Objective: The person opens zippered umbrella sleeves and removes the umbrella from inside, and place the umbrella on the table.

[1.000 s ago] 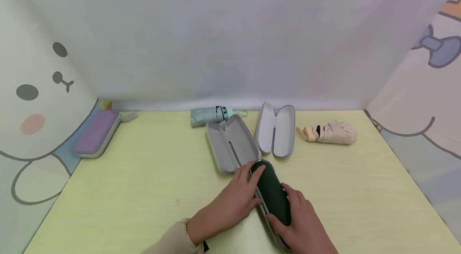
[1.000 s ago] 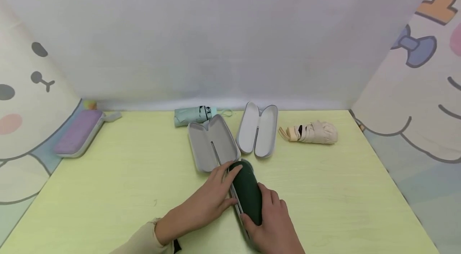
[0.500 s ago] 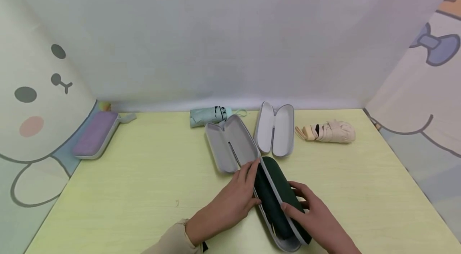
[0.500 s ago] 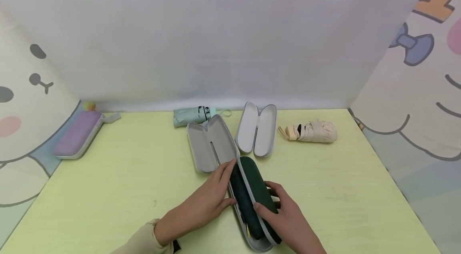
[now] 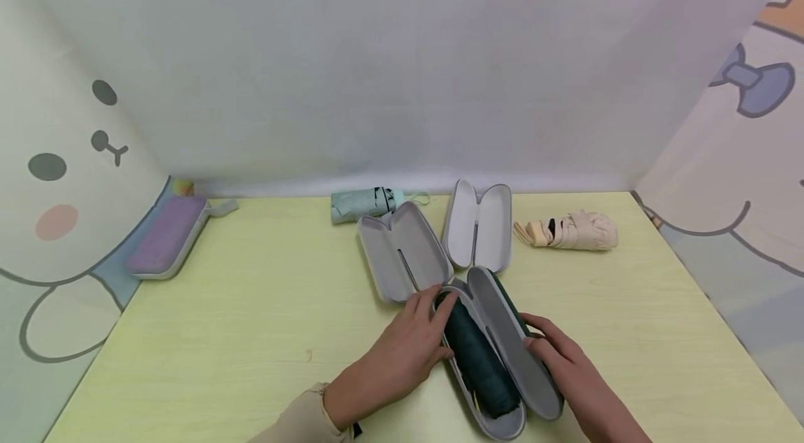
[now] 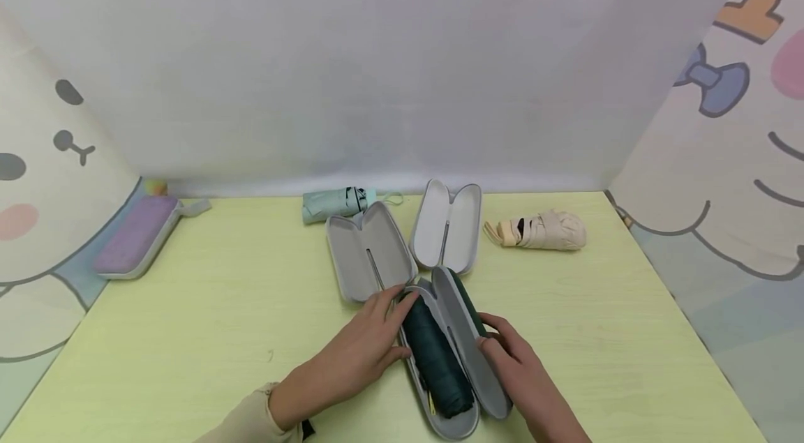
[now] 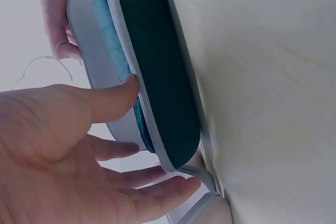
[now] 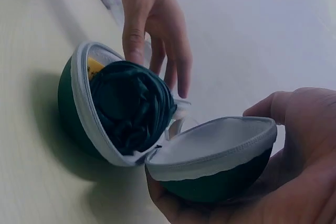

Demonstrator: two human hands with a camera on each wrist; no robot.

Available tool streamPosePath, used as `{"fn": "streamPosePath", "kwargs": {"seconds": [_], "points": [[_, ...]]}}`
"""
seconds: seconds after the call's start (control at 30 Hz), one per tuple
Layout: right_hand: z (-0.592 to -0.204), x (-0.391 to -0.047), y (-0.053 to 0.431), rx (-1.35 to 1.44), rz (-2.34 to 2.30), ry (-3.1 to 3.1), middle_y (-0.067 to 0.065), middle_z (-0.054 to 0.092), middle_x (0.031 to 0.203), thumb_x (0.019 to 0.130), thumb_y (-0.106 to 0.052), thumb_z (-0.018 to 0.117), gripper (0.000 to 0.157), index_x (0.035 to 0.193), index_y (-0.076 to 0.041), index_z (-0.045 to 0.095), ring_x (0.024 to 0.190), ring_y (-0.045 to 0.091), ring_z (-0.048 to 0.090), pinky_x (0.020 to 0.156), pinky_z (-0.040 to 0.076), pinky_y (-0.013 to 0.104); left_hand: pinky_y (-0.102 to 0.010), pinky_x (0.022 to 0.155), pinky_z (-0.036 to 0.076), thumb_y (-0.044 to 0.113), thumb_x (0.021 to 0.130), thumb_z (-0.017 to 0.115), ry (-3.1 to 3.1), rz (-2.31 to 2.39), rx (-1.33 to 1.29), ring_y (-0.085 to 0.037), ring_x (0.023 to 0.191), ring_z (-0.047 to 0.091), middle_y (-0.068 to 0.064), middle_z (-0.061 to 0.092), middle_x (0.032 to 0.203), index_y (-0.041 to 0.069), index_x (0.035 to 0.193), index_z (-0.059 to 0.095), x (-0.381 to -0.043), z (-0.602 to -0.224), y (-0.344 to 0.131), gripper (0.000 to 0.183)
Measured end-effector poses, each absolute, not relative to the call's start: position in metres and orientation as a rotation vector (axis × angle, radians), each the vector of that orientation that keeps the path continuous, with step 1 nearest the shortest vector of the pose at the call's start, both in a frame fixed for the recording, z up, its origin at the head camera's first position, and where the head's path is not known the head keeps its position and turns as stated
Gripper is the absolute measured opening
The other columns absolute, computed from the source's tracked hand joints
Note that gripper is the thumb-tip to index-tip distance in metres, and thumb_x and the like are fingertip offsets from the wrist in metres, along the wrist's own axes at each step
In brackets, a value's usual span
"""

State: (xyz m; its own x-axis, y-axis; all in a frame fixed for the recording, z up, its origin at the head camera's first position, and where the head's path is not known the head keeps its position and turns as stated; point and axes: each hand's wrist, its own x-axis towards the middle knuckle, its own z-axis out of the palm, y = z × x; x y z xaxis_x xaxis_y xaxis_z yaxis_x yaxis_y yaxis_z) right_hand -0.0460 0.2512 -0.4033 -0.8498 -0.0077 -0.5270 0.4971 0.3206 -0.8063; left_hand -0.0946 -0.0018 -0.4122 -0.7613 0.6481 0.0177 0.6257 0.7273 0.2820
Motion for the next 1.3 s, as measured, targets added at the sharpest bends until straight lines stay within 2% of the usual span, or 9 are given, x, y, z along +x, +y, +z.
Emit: {"fn": "streamPosePath", "kwargs": {"seconds": [0.1,0.27,0.43,0.53,0.67,0.8,0.93,1.13,1.3], "points": [[-0.403,-0.045,0.253,0.416,-1.564,2.154,0.014,0.045,0.148,0.103,-0.035,0.044,0.050,0.150,-0.019,0.036,0.118,0.021,0.054,0.085,0.048,0.031,-0.044,0.102,0.049,0.041,0.092,0.066,2.883,0.307,1.160,-0.033,0.139,0.042,-0.013,0.039,0.151,0.017,0.152,0.033,-0.095,-0.413,-0.003,0.073],[-0.403,-0.044,0.252,0.381,-1.570,2.167,0.014,0.045,0.147,0.104,-0.036,0.041,0.049,0.150,-0.019,0.036,0.118,0.022,0.054,0.085,0.048,0.031,-0.050,0.105,0.045,0.040,0.092,0.067,2.869,0.100,1.413,-0.034,0.142,0.037,-0.006,0.042,0.150,0.033,0.150,0.036,-0.102,-0.413,-0.004,0.066],[-0.402,-0.044,0.252,0.378,-1.554,2.162,0.013,0.041,0.152,0.104,-0.038,0.041,0.050,0.150,-0.020,0.035,0.124,0.024,0.052,0.087,0.048,0.032,-0.051,0.110,0.039,0.022,0.091,0.070,2.663,-0.006,1.675,-0.025,0.140,0.039,0.004,0.046,0.147,0.043,0.145,0.041,-0.111,-0.402,0.001,0.064],[-0.402,-0.043,0.253,0.379,-1.532,2.164,0.013,0.037,0.155,0.104,-0.039,0.041,0.051,0.151,-0.020,0.033,0.128,0.027,0.049,0.088,0.047,0.033,-0.050,0.112,0.038,0.018,0.087,0.075,2.520,-0.050,1.756,-0.019,0.135,0.044,0.007,0.050,0.142,0.044,0.144,0.044,-0.118,-0.393,0.009,0.070],[-0.402,-0.043,0.253,0.381,-1.519,2.167,0.013,0.036,0.155,0.104,-0.039,0.041,0.051,0.151,-0.021,0.032,0.130,0.028,0.048,0.089,0.047,0.033,-0.044,0.107,0.043,0.022,0.083,0.079,2.378,-0.118,1.751,-0.013,0.124,0.052,0.010,0.054,0.134,0.044,0.139,0.048,-0.129,-0.382,0.021,0.068],[-0.403,-0.042,0.253,0.384,-1.520,2.177,0.012,0.038,0.155,0.104,-0.039,0.040,0.050,0.151,-0.022,0.033,0.129,0.027,0.049,0.088,0.047,0.033,-0.031,0.095,0.048,0.021,0.080,0.080,2.263,-0.115,1.744,-0.008,0.105,0.056,0.010,0.056,0.121,0.040,0.126,0.056,-0.141,-0.378,0.034,0.055],[-0.404,-0.042,0.253,0.380,-1.524,2.187,0.011,0.039,0.154,0.105,-0.038,0.039,0.048,0.150,-0.023,0.034,0.129,0.027,0.048,0.090,0.046,0.034,-0.018,0.082,0.047,0.016,0.076,0.080,2.172,-0.051,1.744,-0.004,0.092,0.054,0.010,0.055,0.109,0.033,0.116,0.062,-0.153,-0.380,0.043,0.046],[-0.404,-0.043,0.252,0.363,-1.527,2.201,0.010,0.039,0.154,0.105,-0.038,0.039,0.047,0.149,-0.022,0.036,0.131,0.027,0.046,0.092,0.045,0.035,-0.016,0.081,0.046,0.027,0.074,0.085,2.125,-0.006,1.735,-0.002,0.095,0.052,0.010,0.056,0.110,0.031,0.117,0.065,-0.157,-0.380,0.044,0.047],[-0.405,-0.043,0.251,0.361,-1.526,2.214,0.011,0.043,0.151,0.105,-0.036,0.040,0.046,0.149,-0.024,0.037,0.127,0.025,0.049,0.091,0.045,0.034,-0.023,0.085,0.050,0.036,0.075,0.084,2.203,-0.100,1.790,-0.005,0.103,0.053,0.011,0.056,0.119,0.034,0.123,0.061,-0.148,-0.378,0.041,0.053]]}}
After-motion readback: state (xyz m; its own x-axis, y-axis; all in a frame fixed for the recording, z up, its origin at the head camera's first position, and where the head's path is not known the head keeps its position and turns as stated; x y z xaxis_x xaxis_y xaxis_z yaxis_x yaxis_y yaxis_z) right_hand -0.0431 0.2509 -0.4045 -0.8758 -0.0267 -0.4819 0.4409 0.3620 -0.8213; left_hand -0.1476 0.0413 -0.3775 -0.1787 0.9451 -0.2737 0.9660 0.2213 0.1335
